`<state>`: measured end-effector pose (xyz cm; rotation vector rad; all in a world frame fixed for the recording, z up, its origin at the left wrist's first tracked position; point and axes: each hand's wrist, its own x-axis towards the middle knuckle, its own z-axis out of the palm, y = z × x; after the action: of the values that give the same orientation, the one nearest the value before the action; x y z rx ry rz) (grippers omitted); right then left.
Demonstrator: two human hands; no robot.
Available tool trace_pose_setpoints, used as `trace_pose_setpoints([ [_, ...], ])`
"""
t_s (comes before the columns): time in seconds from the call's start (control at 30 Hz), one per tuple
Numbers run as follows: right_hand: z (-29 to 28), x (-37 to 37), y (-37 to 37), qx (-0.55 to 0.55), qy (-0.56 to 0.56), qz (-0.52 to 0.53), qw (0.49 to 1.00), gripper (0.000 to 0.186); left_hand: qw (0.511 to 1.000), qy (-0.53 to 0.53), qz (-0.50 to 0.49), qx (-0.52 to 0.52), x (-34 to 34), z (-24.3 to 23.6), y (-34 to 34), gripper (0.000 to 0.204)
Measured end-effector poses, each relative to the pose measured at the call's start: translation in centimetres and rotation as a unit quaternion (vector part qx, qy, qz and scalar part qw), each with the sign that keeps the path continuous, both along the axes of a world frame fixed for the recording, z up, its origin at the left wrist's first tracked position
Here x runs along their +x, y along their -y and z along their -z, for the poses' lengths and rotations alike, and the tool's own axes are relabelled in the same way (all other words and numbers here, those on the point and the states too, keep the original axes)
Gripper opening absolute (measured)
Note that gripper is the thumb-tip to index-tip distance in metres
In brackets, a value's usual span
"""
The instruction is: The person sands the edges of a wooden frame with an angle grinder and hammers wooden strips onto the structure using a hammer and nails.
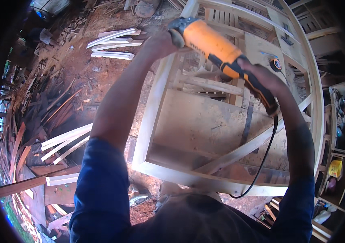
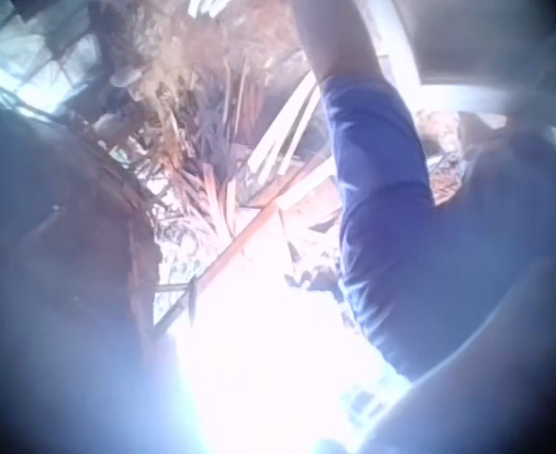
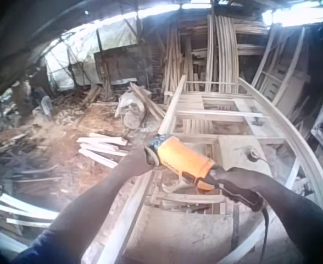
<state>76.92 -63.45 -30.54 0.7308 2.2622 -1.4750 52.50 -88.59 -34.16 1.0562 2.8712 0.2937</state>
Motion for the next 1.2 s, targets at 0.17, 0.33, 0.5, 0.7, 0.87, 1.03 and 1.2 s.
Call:
trace_pose_setpoints([
  [0.17, -0.7, 0.2, 0.0, -0.001, 0.0, 0.023, 1.0, 0.07, 0.996, -0.073, 0.045, -0.004, -0.5, -0.3, -0.5, 0.054],
  [0.33, 3.1, 10.0, 2.8, 0.01, 0.018, -0.004, 1.0, 0.073, 0.989, 0.146, -0.007, 0.015, 11.0, -0.5, 6.7, 0.049],
  [0.5, -1.7, 19.4, 16.0, -0.087, 0.103, -0.048, 0.99, 0.057, 0.965, 0.24, -0.099, 0.018, 23.6, -0.7, 20.4, 0.046],
  [0.7, -2.0, 28.6, 26.1, -0.109, 0.102, -0.075, 0.986, 0.06, 0.966, 0.228, -0.087, 0.088, 33.8, -1.1, 30.2, 0.036],
  [0.87, -1.3, 35.9, 30.0, -0.158, 0.062, -0.012, 0.986, 0.061, 0.97, 0.219, -0.088, 0.05, 38.5, -1.8, 31.5, 0.034],
  [1.03, -1.1, 43.4, 31.2, -0.053, 0.053, -0.042, 0.996, 0.078, 0.98, 0.19, -0.044, 0.031, 42.5, -0.6, 31.5, 0.033],
  [1.2, -3.1, 51.9, 29.0, -0.018, 0.047, 0.007, 0.999, 0.087, 0.963, 0.268, -0.019, 0.016, 48.4, -2.8, 24.2, 0.038],
])
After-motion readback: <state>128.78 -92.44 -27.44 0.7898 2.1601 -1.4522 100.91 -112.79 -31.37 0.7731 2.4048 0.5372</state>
